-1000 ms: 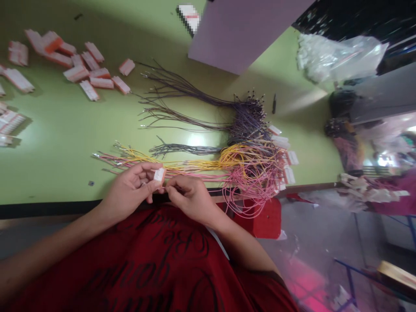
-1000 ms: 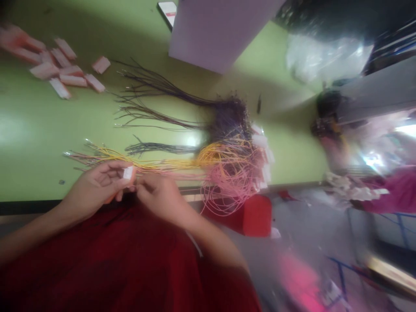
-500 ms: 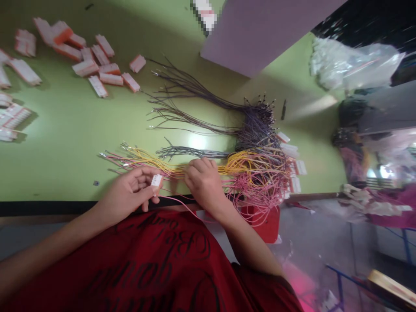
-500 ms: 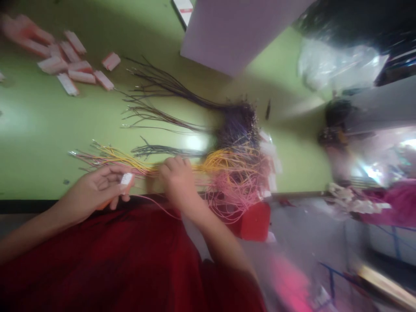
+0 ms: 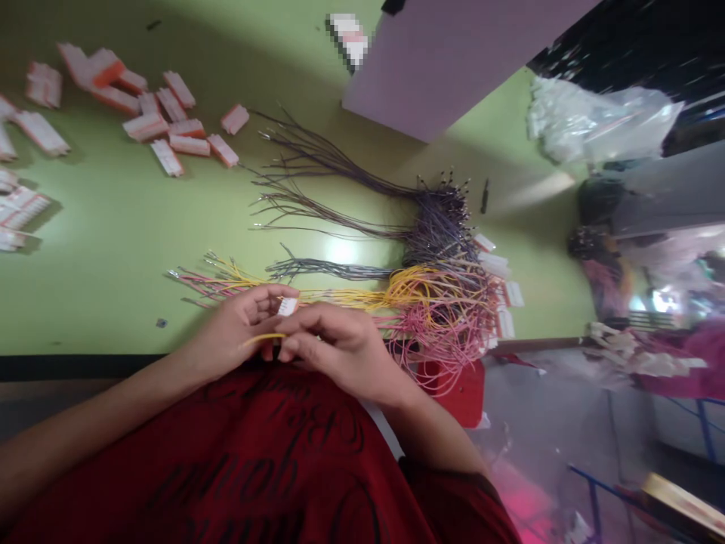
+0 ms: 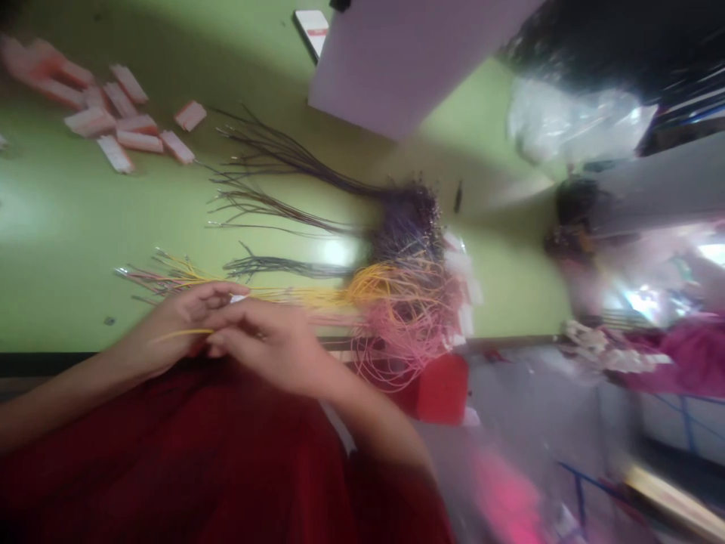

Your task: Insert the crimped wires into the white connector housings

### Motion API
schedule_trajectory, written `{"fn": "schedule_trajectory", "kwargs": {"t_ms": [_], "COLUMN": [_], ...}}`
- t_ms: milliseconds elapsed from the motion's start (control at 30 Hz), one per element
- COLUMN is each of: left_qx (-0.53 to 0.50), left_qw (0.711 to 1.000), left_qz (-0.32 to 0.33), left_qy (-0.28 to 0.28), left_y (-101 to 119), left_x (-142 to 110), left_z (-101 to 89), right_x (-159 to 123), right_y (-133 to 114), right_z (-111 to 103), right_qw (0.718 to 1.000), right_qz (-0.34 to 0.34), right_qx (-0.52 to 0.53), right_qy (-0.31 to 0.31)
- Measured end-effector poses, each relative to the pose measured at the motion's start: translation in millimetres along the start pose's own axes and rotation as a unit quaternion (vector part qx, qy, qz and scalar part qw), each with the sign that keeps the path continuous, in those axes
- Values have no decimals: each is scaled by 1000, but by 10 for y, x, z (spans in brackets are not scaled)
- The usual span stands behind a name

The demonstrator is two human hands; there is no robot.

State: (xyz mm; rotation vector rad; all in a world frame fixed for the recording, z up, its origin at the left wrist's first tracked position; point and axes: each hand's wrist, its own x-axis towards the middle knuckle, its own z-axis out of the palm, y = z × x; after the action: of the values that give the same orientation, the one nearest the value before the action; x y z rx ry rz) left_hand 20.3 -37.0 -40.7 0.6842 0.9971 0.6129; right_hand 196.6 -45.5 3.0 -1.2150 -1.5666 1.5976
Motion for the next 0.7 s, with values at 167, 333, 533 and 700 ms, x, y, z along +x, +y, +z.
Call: {"fn": "schedule_trajectory", "kwargs": {"t_ms": [167,333,533,700], "left_qx": [-27,-49,-70,-90], "left_qw": [998,998,997,995], "left_qz": [-4,-4,-20,-29], "left_qy": [60,46,36,19], "left_y": [48,85,95,66], "left_x": [27,64,81,85], "left_z": [-44,-48,-46,-65], "right_x": [121,85,72,101], "right_y": [304,378,310,242], "right_z": [-93,-198,-229,-166], "right_qw": [977,965,948,947], "right_qz": [73,11,-39,-7], "right_qx": [-98,-198,-287,-270], "right_qy": [175,172,132,174]}}
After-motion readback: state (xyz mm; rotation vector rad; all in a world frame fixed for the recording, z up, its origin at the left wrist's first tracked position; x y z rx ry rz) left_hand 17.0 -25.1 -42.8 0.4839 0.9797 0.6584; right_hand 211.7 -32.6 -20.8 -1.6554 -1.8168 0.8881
